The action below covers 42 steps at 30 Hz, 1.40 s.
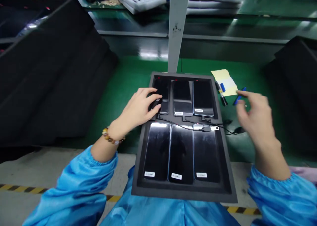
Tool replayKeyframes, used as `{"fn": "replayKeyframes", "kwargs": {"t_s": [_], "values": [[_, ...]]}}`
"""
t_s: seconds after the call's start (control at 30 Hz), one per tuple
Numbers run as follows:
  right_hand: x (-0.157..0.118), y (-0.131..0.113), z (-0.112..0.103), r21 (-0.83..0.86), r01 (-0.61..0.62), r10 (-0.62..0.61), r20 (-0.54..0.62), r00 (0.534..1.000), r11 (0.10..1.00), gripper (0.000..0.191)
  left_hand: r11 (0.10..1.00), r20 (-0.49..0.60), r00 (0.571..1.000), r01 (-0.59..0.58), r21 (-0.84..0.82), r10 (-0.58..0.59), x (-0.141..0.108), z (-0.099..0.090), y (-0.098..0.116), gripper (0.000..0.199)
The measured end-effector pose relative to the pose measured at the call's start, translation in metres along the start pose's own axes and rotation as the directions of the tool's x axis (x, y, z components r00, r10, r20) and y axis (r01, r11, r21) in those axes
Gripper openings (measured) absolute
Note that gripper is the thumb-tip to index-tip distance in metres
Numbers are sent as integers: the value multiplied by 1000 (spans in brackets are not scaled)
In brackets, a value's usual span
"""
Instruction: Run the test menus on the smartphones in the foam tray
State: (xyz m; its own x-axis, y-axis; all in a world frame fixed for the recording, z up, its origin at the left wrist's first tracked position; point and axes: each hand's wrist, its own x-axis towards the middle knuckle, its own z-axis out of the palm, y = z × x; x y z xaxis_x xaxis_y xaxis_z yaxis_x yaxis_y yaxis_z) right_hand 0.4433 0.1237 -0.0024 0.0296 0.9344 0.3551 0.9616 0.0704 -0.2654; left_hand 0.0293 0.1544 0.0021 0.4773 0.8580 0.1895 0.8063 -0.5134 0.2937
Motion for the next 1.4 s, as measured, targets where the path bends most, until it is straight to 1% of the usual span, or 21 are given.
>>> {"fn": "replayKeyframes", "kwargs": {"t_s": [0.03,0.07,0.1,0.17,0.23,0.33,0.47,0.53,0.63,0.7,0.8,0.83,0.9,1.0,1.1,1.2,1.27,1.4], "values": [[2,-20,3,95,28,-35,71,997,995,46,1000,7,1000,17,23,-17,11,4,5,44],[5,-38,7,140,51,-72,148,986,989,52,998,2,999,41,49,-41,23,8,10,49],[9,-55,12,121,70,-93,194,977,990,61,994,-14,997,77,78,-76,35,13,16,53],[16,-80,21,-13,87,-81,244,966,996,77,981,-30,990,141,130,-138,58,23,26,57],[22,-95,30,-136,79,-41,259,965,988,84,963,-37,977,214,166,-211,75,30,33,56],[31,-106,36,-196,48,11,289,957,980,83,944,-15,956,291,156,-292,85,33,37,57],[41,-116,35,-278,10,89,341,936,961,86,943,3,948,316,107,-318,82,31,34,55],[44,-119,33,-311,-8,128,368,921,950,81,944,1,949,315,95,-317,80,31,32,54],[47,-121,33,-326,-65,209,430,878,943,74,946,-3,948,316,75,-317,78,32,30,54],[48,-123,34,-342,-94,255,463,849,935,80,947,-1,949,314,67,-315,78,33,30,53],[52,-128,36,-373,-119,300,476,827,920,105,947,-4,949,316,54,-317,78,32,31,52],[53,-130,37,-377,-128,312,480,820,917,109,945,-4,946,323,48,-323,78,32,31,51],[56,-131,39,-367,-160,334,482,810,917,107,940,-4,941,339,38,-339,77,30,32,50],[58,-127,43,-314,-226,358,468,808,922,104,940,-12,940,340,24,-340,76,29,33,48],[56,-122,47,-284,-282,384,421,822,916,104,947,-31,946,322,6,-321,76,30,32,48],[52,-120,52,-273,-296,383,367,847,915,95,947,-44,946,321,1,-321,76,32,31,46],[50,-121,55,-261,-295,375,347,860,919,93,945,-50,944,327,5,-327,75,33,30,46],[54,-124,58,-250,-322,391,315,865,913,92,948,-78,945,318,9,-316,73,34,30,45]]}}
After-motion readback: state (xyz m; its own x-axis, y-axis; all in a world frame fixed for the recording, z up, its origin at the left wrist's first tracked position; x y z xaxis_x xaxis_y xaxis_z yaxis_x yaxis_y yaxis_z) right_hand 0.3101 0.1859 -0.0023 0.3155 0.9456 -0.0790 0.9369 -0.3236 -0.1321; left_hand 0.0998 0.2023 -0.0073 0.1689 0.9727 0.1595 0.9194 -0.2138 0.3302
